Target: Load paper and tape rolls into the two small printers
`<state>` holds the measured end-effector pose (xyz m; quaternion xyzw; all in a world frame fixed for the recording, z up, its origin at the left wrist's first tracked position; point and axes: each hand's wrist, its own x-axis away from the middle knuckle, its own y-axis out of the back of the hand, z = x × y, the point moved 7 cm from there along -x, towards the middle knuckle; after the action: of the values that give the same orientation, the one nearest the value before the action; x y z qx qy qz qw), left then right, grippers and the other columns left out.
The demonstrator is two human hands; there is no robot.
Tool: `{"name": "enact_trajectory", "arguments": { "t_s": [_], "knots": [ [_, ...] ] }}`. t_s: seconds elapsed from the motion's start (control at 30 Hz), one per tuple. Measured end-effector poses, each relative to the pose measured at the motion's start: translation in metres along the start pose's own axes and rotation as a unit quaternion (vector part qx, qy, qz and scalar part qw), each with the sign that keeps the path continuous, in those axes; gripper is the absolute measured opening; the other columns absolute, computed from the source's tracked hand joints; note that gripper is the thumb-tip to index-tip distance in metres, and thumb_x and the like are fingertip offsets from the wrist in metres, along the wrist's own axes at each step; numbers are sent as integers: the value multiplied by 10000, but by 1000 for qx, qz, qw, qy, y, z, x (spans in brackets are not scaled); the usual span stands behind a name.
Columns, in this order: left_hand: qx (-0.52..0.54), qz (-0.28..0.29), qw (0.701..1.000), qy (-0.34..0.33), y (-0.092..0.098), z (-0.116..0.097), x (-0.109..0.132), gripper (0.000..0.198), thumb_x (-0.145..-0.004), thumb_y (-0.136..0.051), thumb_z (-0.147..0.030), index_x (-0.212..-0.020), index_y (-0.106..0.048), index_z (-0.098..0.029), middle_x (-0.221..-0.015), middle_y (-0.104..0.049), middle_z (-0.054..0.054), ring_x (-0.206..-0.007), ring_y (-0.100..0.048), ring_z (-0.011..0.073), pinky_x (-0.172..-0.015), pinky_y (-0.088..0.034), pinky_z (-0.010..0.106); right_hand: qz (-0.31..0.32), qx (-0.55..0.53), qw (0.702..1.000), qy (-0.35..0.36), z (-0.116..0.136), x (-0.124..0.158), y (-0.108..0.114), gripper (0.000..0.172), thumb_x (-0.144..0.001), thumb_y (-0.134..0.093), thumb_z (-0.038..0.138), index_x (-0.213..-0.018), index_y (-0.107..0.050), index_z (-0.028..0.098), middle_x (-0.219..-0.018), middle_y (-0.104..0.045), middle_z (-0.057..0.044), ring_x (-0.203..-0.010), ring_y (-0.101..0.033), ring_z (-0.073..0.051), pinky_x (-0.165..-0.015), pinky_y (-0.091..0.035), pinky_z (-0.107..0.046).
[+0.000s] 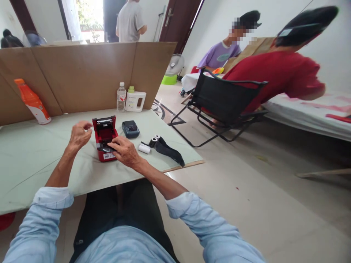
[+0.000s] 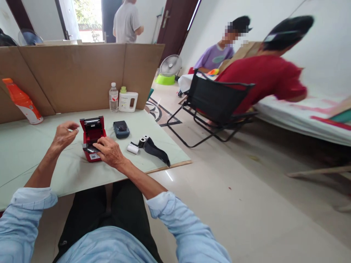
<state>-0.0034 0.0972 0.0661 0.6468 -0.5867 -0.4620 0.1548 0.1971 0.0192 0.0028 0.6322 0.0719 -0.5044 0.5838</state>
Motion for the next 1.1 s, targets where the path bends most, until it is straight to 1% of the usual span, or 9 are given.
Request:
{"name": "enact_trajectory", "arguments": {
  "t_s": [0.07,0.17,0.3,0.5,0.73,0.83,0.97,1.03,1.1],
  "knots": [
    [-6,-54,998,21,7,8,-10,537,-754,-613,-200,-1283,-699,-167,-1250,-735,120,-1031,-712,251,-979,-582,413,13,10,1000,-1,3,4,-2,317,-925,-645,139,-1220,-731,215,-1109,-678,-101,-1019,-613,-247,-916,-537,-412],
    [47,-7,998,35,-10,17,-27,734,-743,-641,-210,-1468,-548,-140,-1410,-651,164,-1144,-695,276,-969,-592,420,36,24,999,-15,5,8,-4,301,-934,-627,144,-1201,-741,225,-1125,-685,-103,-1051,-614,-255,-949,-537,-422],
    [106,30,994,23,-27,18,-28,674,-758,-636,-237,-1422,-580,-133,-1345,-690,157,-1205,-680,284,-962,-586,407,48,13,998,-31,7,16,-8,324,-939,-602,133,-1214,-743,231,-1192,-686,-120,-1115,-613,-273,-1030,-525,-466],
    [97,44,992,-63,-20,-3,12,442,-788,-616,-268,-1213,-705,-184,-1292,-689,114,-1180,-665,268,-879,-610,381,15,6,999,-39,9,26,-10,345,-948,-561,125,-1229,-735,221,-1237,-684,-125,-1176,-613,-274,-1062,-533,-469],
    [77,135,982,-107,-21,-10,61,597,-804,-665,-308,-1397,-623,-253,-1572,-509,124,-1401,-550,319,-974,-605,448,-26,-5,999,-22,10,31,-8,327,-977,-520,154,-1221,-734,183,-1224,-675,-151,-1173,-604,-282,-1065,-534,-490],
    [55,154,980,-116,-27,-8,73,675,-782,-707,-307,-1444,-587,-258,-1634,-446,128,-1464,-498,337,-1050,-580,486,-16,-16,999,-31,9,32,-10,342,-969,-527,147,-1241,-728,198,-1224,-671,-145,-1157,-603,-284,-1061,-532,-504],
    [14,94,990,-108,-35,-10,82,672,-762,-747,-294,-1413,-597,-226,-1607,-490,138,-1464,-510,329,-1199,-470,522,3,-19,999,-44,9,32,-11,338,-971,-549,171,-1257,-723,215,-1232,-670,-142,-1160,-606,-292,-1073,-517,-516],
    [4,61,993,-97,-40,-11,86,632,-770,-720,-258,-1389,-605,-213,-1594,-506,140,-1457,-523,319,-1191,-484,500,4,-12,999,-52,8,31,-8,343,-980,-573,214,-1298,-703,206,-1275,-659,-157,-1191,-601,-304,-1090,-501,-523],
    [2,46,995,-87,-45,-10,89,620,-774,-702,-241,-1386,-601,-222,-1605,-498,131,-1454,-528,315,-1131,-540,479,-1,-3,997,-77,1,30,-4,448,-970,-632,279,-1411,-629,203,-1392,-608,-180,-1292,-561,-336,-1138,-458,-551]
  ]
}}
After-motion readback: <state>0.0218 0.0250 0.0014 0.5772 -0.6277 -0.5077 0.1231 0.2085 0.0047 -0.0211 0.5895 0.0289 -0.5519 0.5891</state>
